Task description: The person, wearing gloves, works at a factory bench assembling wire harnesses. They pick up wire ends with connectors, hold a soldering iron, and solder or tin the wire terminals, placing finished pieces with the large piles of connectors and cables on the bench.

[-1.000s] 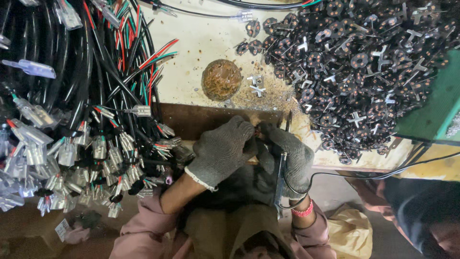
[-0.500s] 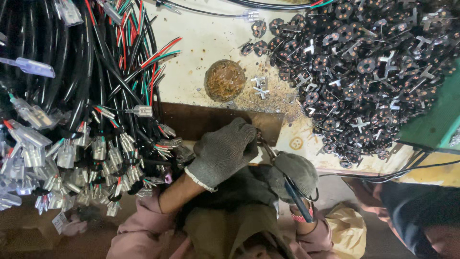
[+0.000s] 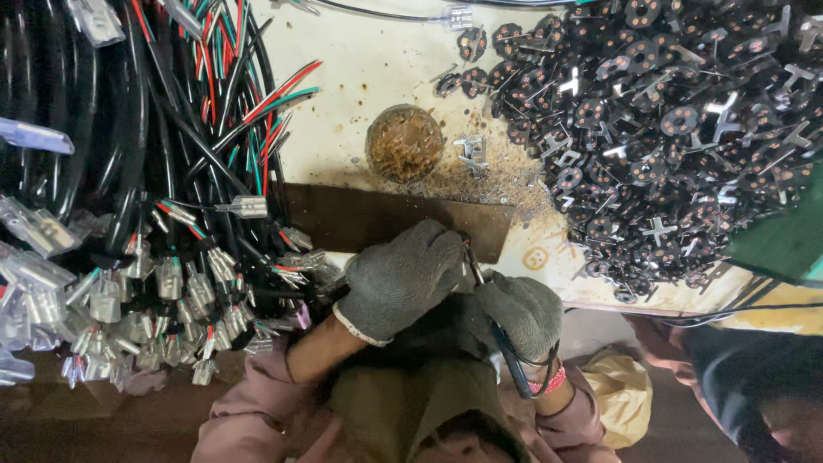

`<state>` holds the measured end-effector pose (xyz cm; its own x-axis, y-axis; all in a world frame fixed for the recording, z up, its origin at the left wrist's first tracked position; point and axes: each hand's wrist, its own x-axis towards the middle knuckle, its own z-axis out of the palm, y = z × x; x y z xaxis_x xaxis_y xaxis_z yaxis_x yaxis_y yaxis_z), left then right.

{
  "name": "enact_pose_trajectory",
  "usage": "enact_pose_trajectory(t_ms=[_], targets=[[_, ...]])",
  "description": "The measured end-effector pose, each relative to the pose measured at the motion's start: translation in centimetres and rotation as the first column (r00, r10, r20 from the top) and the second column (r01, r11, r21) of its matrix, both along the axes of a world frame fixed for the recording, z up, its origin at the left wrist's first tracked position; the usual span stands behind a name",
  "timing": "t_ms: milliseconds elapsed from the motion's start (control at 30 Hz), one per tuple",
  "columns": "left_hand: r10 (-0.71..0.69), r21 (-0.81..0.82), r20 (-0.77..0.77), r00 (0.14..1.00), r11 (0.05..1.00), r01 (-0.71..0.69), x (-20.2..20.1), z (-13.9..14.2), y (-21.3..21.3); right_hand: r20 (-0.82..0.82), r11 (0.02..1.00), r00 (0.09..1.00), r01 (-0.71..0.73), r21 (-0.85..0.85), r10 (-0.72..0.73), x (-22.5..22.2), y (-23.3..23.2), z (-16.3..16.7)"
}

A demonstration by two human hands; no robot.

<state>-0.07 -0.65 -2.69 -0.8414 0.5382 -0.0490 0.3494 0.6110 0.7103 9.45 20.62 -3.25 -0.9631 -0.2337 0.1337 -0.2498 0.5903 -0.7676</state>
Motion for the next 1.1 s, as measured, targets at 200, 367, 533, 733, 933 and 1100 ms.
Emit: enact_pose_trajectory(t_ms=[200, 367, 533, 733, 933, 1100], targets=[[-0.050, 0.026, 0.037, 0.998, 0.998, 0.049, -0.2, 0.2, -0.4, -0.112, 0.997, 0.993, 0.031, 0.069, -0.024, -0.4, -0.1, 0.0], [-0.004, 0.149, 0.157, 0.988, 0.989, -0.020, -0.5, 0.6, -0.6, -0.136, 0.996, 0.989, 0.066, 0.055, -0.058, -0.3, -0.3, -0.5], [0.032, 0.121, 0.113, 0.993, 0.992, -0.046, -0.4, 0.1, -0.3, -0.123, 0.995, 0.990, 0.081, 0.052, -0.074, 0.2, -0.3, -1.1], [0.054, 0.119, 0.055, 0.997, 0.991, -0.060, 0.1, -0.7, -0.1, -0.160, 0.984, 0.979, 0.141, 0.106, -0.123, 1.0, -0.1, -1.6], [0.043, 0.118, 0.079, 0.996, 0.992, -0.052, 0.2, -0.7, -0.1, -0.140, 0.984, 0.983, 0.134, 0.116, -0.117, 1.6, 0.4, -2.1], [0.048, 0.120, 0.081, 0.996, 0.991, -0.058, 0.0, -0.5, -0.2, -0.131, 0.984, 0.983, 0.143, 0.103, -0.129, 1.7, 0.4, -2.3]])
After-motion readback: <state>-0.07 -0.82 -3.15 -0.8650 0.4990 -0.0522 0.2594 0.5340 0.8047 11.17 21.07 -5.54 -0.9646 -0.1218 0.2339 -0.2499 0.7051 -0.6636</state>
